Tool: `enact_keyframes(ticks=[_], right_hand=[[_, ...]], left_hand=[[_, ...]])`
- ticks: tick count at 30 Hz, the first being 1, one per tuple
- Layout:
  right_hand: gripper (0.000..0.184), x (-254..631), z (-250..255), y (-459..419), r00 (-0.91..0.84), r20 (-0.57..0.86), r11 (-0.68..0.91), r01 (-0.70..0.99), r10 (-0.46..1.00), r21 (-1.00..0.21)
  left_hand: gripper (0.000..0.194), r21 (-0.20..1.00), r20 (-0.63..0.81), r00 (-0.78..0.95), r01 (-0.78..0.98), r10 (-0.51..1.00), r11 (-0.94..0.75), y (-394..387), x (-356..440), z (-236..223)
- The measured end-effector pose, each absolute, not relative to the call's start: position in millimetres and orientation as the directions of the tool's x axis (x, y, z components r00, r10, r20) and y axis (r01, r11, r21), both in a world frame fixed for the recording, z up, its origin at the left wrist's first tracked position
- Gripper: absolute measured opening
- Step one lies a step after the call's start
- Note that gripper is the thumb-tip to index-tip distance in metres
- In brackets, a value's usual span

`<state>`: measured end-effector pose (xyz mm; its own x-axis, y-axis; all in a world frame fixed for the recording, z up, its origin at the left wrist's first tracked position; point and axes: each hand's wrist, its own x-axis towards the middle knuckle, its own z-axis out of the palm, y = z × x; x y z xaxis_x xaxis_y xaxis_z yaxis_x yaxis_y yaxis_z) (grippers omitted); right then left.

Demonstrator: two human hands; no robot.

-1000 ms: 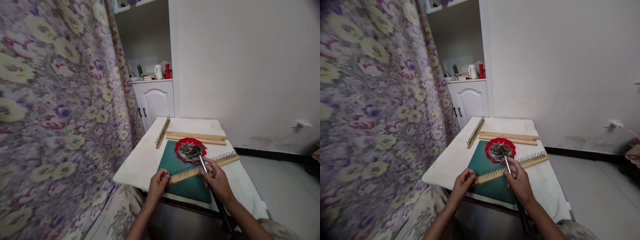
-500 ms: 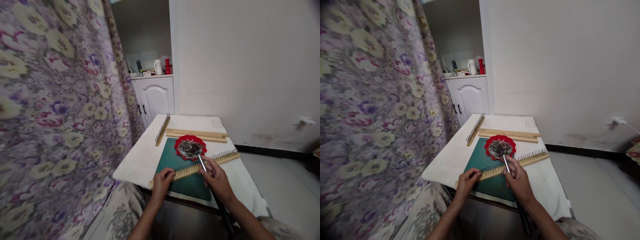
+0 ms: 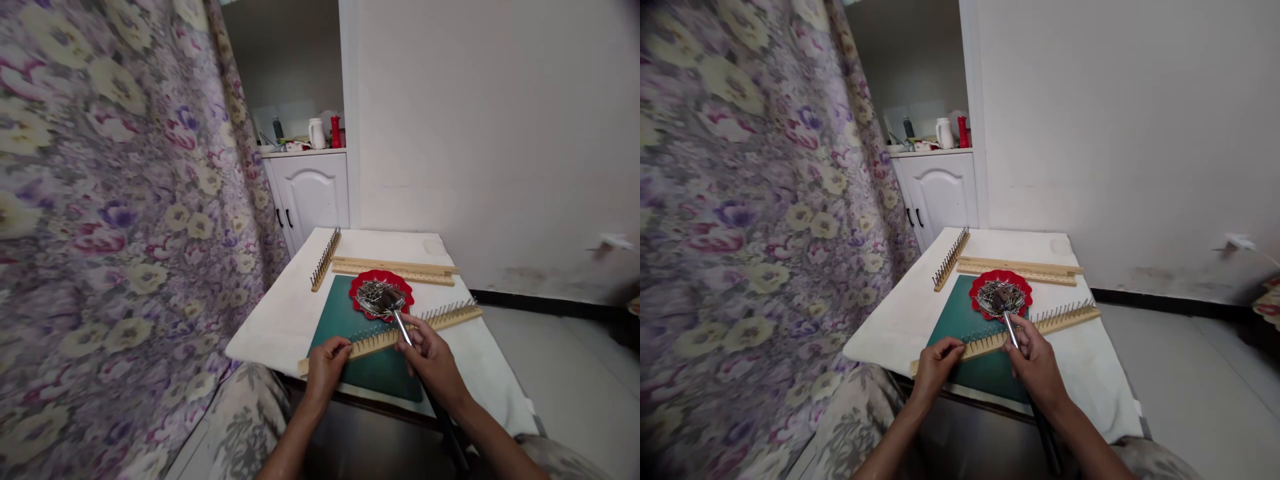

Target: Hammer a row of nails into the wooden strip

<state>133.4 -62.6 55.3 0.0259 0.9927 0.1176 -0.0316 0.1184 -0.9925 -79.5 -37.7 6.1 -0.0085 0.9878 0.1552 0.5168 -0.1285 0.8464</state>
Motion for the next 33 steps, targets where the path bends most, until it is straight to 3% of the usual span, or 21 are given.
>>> enact_keyframes(ticks=[6, 14, 33], right_hand=[[0.046, 134.2, 56.7, -64.9, -0.014, 0.094, 0.093, -0.062, 0.995, -0.994], [0.037, 123.3, 63.9, -80.2, -0.321, -0.063, -0.084, -0.051, 0.945, -0.995], [0.038, 109.7, 55.7, -88.5, -0.32, 0.014, 0.026, 0.032, 0.947, -0.999]], left_hand=[[0.019, 0.822, 0.189, 0.012, 0.545, 0.982, -0.165, -38.7, -76.9, 11.2], [0.019, 0.791, 0.21, 0.042, 0.58, 0.977, -0.195, -36.9, -77.6, 6.3], [0.02, 0.807, 0.208, 0.03, 0.56, 0.978, -0.189, -36.5, -80.1, 2.1]])
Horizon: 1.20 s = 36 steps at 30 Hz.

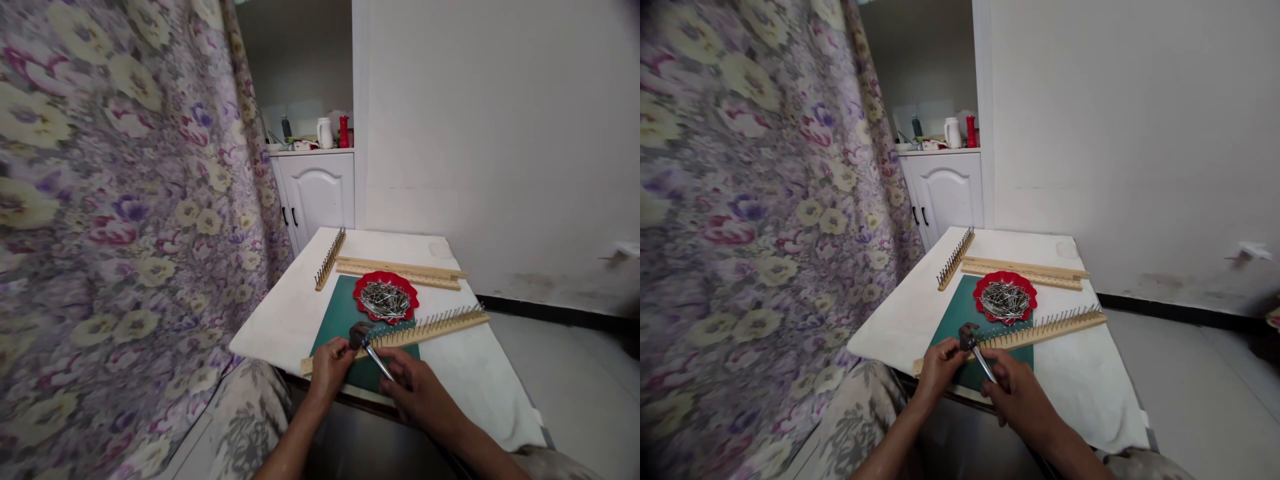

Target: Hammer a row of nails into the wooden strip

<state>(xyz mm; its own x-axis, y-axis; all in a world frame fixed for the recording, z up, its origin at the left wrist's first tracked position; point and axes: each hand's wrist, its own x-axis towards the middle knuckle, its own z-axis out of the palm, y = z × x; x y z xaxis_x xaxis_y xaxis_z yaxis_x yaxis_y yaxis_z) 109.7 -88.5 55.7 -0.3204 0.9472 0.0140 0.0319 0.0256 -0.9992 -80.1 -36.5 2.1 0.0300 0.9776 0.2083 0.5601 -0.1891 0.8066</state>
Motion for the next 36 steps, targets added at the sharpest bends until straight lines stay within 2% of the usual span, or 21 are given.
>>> enact_keyframes(ticks=[11, 20, 36], right_hand=[[0.041, 109.3, 51.6, -88.1, -0.37, -0.006, 0.026, 0.081, 0.929, -0.996], [0.037, 115.4, 64.6, -88.5, -0.301, -0.024, -0.035, -0.029, 0.953, -0.999], [0.037, 110.0, 57.2, -88.1, -0.356, -0.019, 0.01, 0.08, 0.934, -0.997]], left_hand=[[0.019, 0.801, 0.235, 0.036, 0.559, 0.971, -0.215, -35.8, -79.5, 0.6], [0.015, 0.801, 0.241, 0.048, 0.554, 0.969, -0.227, -36.6, -81.5, -2.9], [0.022, 0.776, 0.239, 0.052, 0.589, 0.97, -0.223, -33.6, -80.6, -4.1]])
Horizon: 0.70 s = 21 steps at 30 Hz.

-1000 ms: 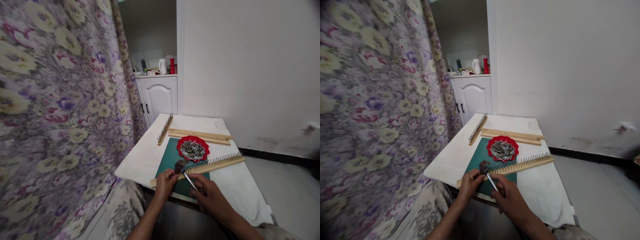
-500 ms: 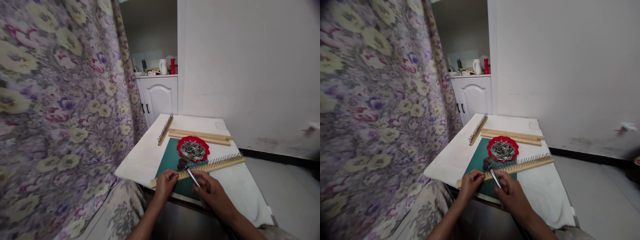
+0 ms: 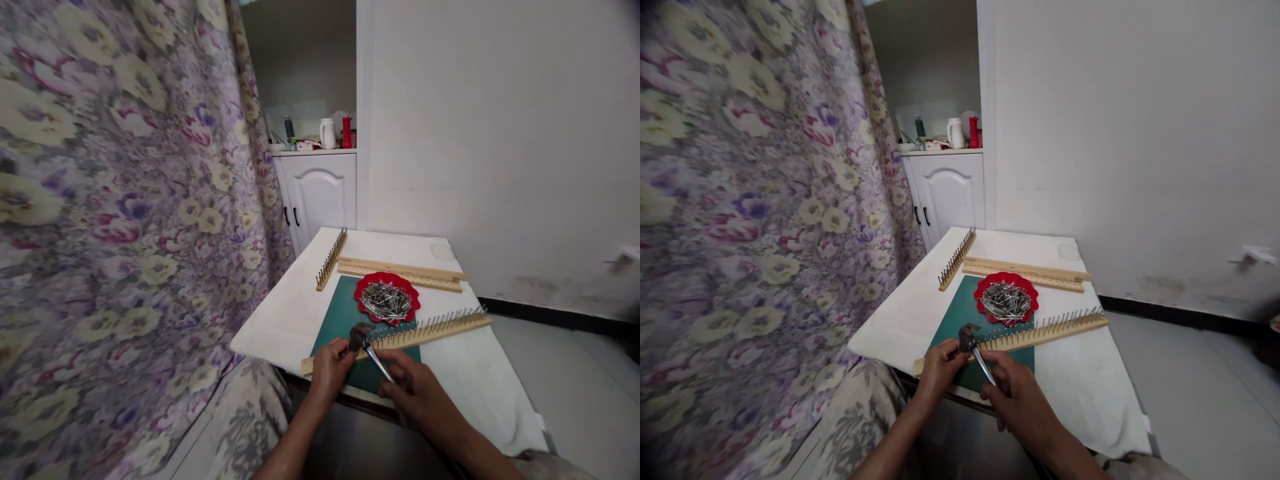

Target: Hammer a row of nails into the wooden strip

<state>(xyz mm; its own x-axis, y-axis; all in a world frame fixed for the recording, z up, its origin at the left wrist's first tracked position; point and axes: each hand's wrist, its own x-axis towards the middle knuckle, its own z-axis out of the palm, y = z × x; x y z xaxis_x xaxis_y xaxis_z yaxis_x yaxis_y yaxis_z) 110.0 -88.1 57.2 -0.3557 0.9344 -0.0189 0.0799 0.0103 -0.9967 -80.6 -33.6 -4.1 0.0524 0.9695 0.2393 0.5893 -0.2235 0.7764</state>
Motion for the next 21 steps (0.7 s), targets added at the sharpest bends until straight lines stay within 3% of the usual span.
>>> enact_keyframes(ticks=[6, 14, 21], right_hand=[[0.038, 108.2, 57.1, -89.1, -0.365, -0.047, -0.008, 0.108, 0.93, -0.994], [0.035, 115.2, 63.5, -87.1, -0.295, -0.059, -0.06, 0.004, 0.954, -0.998], [0.043, 133.5, 64.4, -72.7, -0.157, 0.031, 0.016, -0.092, 0.987, -0.996]], left_hand=[[0.021, 0.764, 0.257, 0.053, 0.6, 0.965, -0.237, -35.1, -81.3, -4.9], [0.014, 0.796, 0.243, 0.042, 0.562, 0.969, -0.224, -35.4, -82.7, -4.4], [0.015, 0.815, 0.197, 0.102, 0.535, 0.975, -0.221, -34.8, -90.3, 0.0]])
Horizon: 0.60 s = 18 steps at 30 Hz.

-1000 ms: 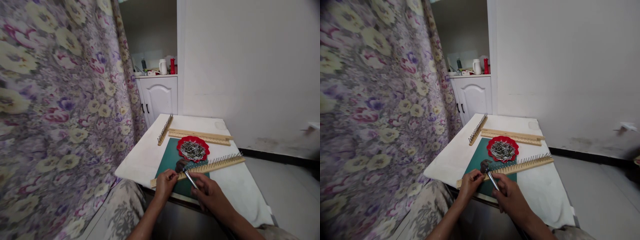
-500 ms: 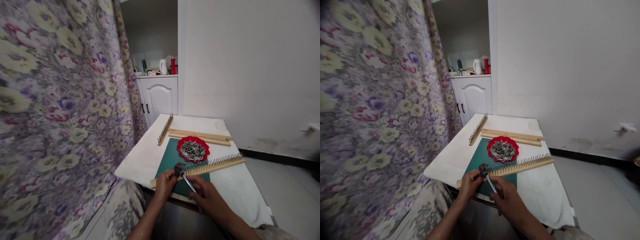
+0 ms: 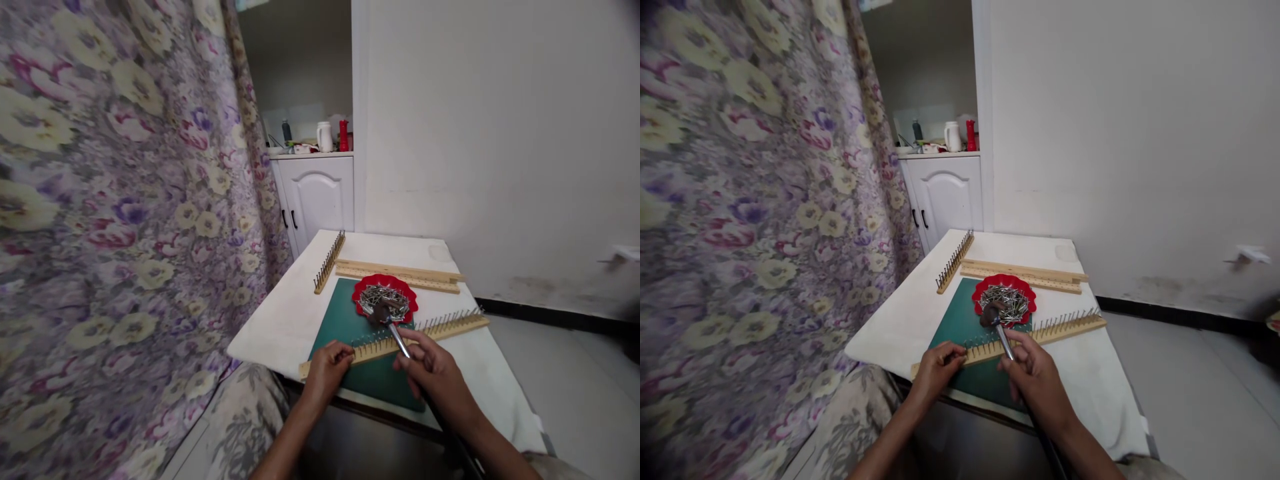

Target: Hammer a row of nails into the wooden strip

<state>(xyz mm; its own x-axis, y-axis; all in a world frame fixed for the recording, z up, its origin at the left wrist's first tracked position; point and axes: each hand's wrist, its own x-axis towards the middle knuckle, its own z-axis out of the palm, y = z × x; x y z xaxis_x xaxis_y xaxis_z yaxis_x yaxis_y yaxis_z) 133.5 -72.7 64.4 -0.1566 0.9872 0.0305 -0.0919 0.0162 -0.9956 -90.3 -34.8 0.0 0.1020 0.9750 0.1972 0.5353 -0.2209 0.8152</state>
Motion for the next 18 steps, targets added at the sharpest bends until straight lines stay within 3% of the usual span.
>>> enact_keyframes(ticks=[6, 10, 14, 18], right_hand=[[0.051, 155.7, 68.3, -59.4, 0.016, 0.083, 0.085, -0.189, 0.996, -0.978], [0.051, 160.6, 68.6, -54.5, 0.06, 0.083, 0.094, -0.205, 0.995, -0.974], [0.05, 157.9, 66.8, -53.4, 0.036, 0.059, 0.066, -0.214, 0.998, -0.975], [0.051, 156.5, 66.8, -53.5, 0.014, 0.049, 0.051, -0.217, 0.999, -0.975]], left_hand=[[0.016, 0.776, 0.29, 0.066, 0.568, 0.955, -0.275, -13.4, -105.4, 22.7], [0.015, 0.672, 0.342, 0.197, 0.632, 0.919, -0.386, 24.6, -91.9, 48.8], [0.015, 0.532, 0.248, 0.426, 0.691, 0.87, -0.49, 68.3, -61.5, 58.9], [0.01, 0.535, 0.173, 0.449, 0.705, 0.876, -0.467, 96.9, -38.1, 51.1]])
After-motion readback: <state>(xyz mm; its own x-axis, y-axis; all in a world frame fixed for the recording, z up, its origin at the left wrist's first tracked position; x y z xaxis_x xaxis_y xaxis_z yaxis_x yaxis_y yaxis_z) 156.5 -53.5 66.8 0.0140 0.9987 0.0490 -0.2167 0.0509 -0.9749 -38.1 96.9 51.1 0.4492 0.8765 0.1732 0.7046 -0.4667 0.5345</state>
